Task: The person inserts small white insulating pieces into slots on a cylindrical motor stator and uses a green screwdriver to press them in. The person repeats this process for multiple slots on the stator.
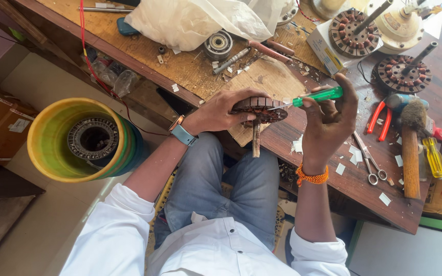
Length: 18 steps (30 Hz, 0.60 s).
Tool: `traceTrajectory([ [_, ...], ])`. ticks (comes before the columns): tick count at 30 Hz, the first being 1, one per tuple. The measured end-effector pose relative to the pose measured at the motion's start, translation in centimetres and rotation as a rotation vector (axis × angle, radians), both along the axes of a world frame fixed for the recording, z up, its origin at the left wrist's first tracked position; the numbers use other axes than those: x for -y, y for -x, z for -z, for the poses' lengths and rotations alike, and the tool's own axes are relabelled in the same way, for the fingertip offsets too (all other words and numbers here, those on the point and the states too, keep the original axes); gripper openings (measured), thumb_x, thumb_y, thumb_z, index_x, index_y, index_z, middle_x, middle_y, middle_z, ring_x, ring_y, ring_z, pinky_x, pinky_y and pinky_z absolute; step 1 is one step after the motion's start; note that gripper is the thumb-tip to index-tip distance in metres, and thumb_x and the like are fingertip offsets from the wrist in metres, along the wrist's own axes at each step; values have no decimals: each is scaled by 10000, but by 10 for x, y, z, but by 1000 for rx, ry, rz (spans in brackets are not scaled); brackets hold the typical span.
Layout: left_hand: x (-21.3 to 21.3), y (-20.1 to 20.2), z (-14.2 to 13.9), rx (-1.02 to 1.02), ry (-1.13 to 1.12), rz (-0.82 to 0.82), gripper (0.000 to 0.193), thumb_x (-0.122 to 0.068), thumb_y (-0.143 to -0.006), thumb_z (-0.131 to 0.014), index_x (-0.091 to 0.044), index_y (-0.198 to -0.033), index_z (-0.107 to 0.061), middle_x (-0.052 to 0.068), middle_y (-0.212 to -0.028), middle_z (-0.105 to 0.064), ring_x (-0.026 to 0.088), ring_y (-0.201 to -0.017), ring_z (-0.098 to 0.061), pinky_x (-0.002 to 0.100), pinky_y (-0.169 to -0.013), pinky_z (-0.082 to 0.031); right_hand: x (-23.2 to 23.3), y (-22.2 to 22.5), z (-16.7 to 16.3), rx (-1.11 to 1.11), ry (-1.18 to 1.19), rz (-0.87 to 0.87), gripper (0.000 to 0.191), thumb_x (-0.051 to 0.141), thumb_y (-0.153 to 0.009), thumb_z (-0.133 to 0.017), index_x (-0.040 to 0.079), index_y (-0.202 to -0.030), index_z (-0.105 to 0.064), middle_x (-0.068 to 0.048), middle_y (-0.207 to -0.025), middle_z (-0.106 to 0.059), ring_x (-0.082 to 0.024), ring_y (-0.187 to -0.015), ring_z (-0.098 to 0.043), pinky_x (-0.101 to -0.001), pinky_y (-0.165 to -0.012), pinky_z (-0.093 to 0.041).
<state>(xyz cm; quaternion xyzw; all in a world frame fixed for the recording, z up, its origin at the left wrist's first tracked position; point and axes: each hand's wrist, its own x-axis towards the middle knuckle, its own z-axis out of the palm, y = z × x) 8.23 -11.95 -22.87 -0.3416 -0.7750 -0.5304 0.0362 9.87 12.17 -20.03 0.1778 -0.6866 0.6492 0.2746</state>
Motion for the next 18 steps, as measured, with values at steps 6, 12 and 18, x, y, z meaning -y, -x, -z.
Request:
traceTrajectory([
  [6,5,4,0,-1,-45,35,552,-160,-894,-793,-139,-1399,-572,109,-1207,-751,282,-1112,-751,390,-963,-586,11,-8,-4,-17,-179,191,532,2,-975,-865,7,-1431,-591,-99,-1219,-706,-169,-1054,-748,-253,-812,-638],
  [12,1,5,-10,-29,-28,19,554,-187,-874,-803,-133,-1377,-577,106,-1135,-763,272,-1018,-769,399,-889,-590,1,0,-8,-127,-404,13,497,4,-1029,-823,53,-1454,-570,-130,-1165,-730,-197,-1021,-771,-279,-862,-649],
  [18,-23,6,-16,-112,153,-163,469,-266,-910,-791,-142,-1326,-613,139,-1051,-751,331,-957,-741,436,-796,-568,-11,12,0,66,-279,-310,664,-22,-1085,-723,91,-1572,-288,-180,-1199,-671,-231,-1084,-736,-305,-894,-635],
])
